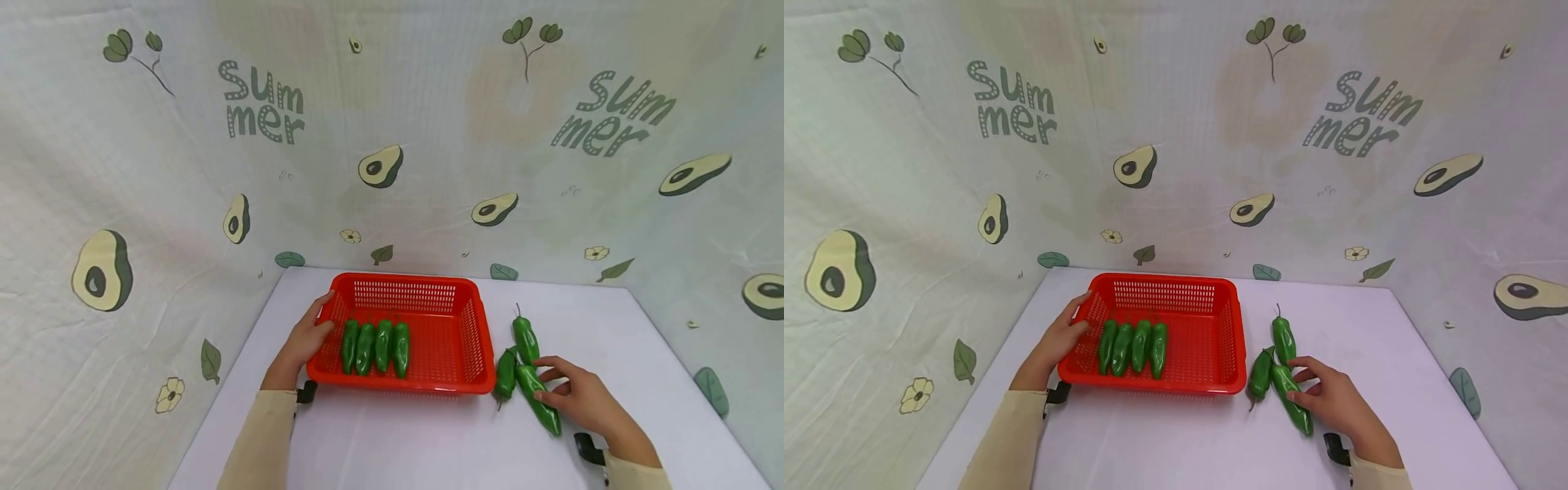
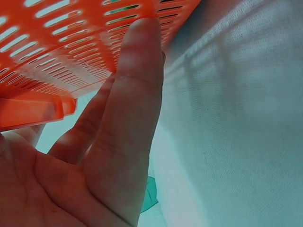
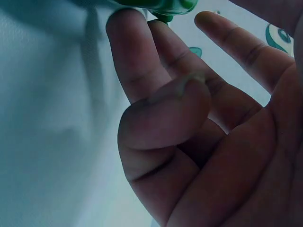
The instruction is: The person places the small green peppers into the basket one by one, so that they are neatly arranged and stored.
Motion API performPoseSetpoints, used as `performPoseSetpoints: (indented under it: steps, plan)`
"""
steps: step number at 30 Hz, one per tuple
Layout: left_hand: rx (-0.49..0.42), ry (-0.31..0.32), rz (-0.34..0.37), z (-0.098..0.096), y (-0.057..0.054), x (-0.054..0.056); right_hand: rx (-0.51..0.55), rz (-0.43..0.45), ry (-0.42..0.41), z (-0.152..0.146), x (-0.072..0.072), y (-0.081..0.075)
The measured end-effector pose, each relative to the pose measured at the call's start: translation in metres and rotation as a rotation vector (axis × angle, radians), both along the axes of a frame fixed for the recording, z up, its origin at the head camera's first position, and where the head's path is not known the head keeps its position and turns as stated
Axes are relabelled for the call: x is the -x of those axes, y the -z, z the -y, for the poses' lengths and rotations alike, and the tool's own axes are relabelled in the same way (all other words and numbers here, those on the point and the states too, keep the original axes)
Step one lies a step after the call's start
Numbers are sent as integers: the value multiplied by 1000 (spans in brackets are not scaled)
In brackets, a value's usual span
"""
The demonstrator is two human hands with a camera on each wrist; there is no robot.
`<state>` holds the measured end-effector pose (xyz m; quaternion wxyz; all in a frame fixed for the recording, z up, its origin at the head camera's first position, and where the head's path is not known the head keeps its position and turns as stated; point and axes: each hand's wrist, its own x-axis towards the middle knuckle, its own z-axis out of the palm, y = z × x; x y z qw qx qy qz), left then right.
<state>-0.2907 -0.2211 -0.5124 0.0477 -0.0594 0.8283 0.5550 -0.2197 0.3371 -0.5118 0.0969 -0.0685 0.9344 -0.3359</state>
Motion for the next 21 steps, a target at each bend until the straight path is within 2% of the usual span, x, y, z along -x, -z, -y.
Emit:
performPoseSetpoints:
  steps: [4, 12, 21]
  plan:
    - [0, 7, 1, -2, -1, 2, 13, 37, 8, 0, 0, 0]
    - [30, 5, -18, -3, -7, 3, 38, 19, -11, -1, 6, -2]
    - [44, 14, 10, -2, -5, 1, 51, 76, 6, 2, 6, 11]
